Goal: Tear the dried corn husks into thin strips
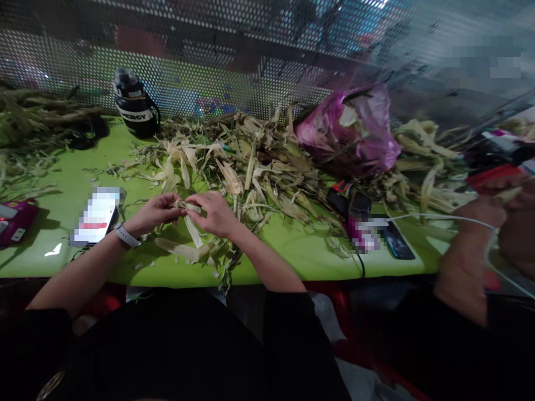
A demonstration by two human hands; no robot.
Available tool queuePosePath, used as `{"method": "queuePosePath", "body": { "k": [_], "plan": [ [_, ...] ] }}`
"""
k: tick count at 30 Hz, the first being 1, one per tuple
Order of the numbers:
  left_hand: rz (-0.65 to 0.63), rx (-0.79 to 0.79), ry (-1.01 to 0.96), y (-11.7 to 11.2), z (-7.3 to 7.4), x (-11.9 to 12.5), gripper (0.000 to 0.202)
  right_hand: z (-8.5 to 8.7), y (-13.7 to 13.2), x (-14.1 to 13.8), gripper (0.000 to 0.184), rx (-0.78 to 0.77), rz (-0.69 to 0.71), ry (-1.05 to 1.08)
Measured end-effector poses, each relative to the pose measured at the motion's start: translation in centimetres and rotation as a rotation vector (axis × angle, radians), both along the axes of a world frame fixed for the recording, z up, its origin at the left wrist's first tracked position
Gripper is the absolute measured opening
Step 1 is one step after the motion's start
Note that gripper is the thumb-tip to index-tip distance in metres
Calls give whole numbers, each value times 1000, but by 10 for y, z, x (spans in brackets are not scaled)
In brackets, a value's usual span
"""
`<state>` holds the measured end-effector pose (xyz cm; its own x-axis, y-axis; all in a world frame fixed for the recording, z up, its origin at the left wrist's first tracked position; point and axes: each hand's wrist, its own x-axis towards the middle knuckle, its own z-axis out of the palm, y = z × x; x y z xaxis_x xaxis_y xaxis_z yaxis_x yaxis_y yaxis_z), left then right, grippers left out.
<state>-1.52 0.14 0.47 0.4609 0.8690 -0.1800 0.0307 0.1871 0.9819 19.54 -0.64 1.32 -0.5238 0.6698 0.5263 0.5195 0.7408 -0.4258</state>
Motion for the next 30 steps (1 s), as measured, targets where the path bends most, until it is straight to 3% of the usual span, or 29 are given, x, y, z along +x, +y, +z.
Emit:
{"method": "queuePosePath", "body": {
  "k": [5, 23, 30],
  "plan": [
    [-20, -56, -62, 1, 2, -2, 33, -3, 6, 1, 22, 12, 41, -29],
    [-93, 32, 97, -5, 6, 4, 35, -9, 3, -7, 19, 70, -17, -138],
    [-78, 91, 97, -5, 3, 8, 40, -15, -2, -13, 14, -106, -35, -4]
  ]
}}
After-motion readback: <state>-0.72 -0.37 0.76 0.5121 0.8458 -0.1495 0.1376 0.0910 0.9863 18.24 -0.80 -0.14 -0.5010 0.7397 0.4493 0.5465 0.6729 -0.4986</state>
